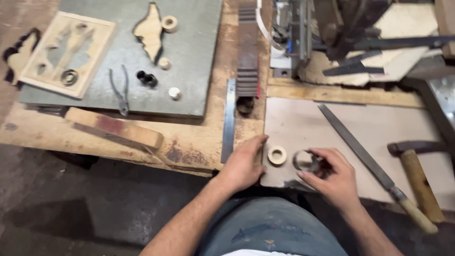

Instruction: The person assembles small wooden rings and cylindrical pieces into a larger wooden template with cutouts. They use a wooden mallet to tap the pieces into place and a metal file to smooth the edges of the rings. The person also uses a pencil to mark the template and pliers to handle the small components.

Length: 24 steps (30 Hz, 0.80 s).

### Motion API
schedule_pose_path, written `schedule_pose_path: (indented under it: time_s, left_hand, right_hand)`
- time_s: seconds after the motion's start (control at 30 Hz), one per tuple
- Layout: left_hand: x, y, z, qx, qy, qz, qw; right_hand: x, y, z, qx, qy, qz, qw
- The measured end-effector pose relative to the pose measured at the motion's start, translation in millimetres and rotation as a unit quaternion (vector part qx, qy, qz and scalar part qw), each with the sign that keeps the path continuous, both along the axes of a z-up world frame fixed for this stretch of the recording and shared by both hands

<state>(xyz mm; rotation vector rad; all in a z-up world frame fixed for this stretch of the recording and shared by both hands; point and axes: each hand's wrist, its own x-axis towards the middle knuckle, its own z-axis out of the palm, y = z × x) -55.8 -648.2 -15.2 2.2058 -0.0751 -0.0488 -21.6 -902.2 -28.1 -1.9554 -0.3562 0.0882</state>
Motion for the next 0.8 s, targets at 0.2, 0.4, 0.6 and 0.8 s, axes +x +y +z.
schedule_pose_path:
  time_s: [0.2, 0.4, 0.6, 0.8]
  left_hand:
    - [5, -12, 1, -0.045, 0.08, -0.015, 0.996]
    - [6, -17, -5, -0.059, 0.092, -0.038, 0.993]
    - [13, -9, 2, -0.189, 0.175, -0.042, 0.965]
    - [19, -18, -6, -0.082, 0.134, 0.032, 0.987]
  right_hand:
    - [0, 27, 1, -0.055, -0.026, 0.015, 0.998]
    - [0, 42, -4, -0.08, -0.002, -0.008, 0.997]
    - [6, 36, -6, -0.088, -0.031, 0.033, 0.995]
    - [3, 33, -7, -0.09, -0.081, 0.059, 0.991]
